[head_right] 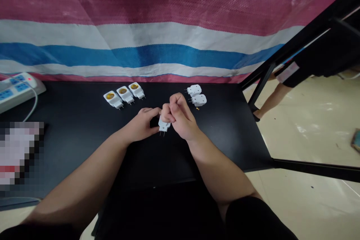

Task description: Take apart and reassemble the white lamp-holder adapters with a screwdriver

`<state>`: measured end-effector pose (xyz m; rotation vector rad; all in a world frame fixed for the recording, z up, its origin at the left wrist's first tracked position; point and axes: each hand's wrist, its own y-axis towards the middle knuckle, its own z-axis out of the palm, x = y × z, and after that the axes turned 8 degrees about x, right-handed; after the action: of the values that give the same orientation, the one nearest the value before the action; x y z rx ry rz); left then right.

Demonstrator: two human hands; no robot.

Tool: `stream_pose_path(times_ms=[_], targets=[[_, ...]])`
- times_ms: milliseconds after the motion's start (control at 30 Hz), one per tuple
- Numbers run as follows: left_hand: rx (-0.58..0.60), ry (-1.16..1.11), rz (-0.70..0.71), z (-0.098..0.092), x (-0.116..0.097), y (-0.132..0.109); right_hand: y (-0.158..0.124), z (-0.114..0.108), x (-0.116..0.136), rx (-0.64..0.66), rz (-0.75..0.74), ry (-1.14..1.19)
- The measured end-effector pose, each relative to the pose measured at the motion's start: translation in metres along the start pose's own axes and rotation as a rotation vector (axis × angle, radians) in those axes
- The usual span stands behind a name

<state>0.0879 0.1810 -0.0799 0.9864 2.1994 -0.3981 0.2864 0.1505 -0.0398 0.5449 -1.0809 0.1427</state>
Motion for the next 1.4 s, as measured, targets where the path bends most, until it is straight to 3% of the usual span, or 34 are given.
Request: stream_pose_path(times_ms=[233,533,833,1100,1167,1267,1400], targets=[[-0.031,-0.029,0.028,-0.002,0.001,0.002,0.005,0.003,0.009,-0.166,0.035,0.026],[-0.039,0.001,0.029,0.001,0.003,0.001,0.003,0.003,0.001,-0.048,0.023,0.024],[-0.043,-0.012,0.017,0.000,0.002,0.001,-0.001,0.000,-0.002,-0.027,0.058,-0.019],[-0.040,-0.040,0.027,-0.003,0.003,0.001,0.006,-0.011,0.011,-0.277,-0.006,0.036],[-0.101,-0.034,0.017,-0.002,0.006,0.001,0.008,-0.020,0.005,-0.350,0.060,0.016],[-0.285,-0.044,-0.061,0.001,0.014,0.002,0.007,-0.036,-0.010,-0.398,0.292,-0.163],[-0.474,-0.178,-0.126,0.004,0.020,0.004,0.002,-0.046,-0.028,-0.311,0.489,-0.518]])
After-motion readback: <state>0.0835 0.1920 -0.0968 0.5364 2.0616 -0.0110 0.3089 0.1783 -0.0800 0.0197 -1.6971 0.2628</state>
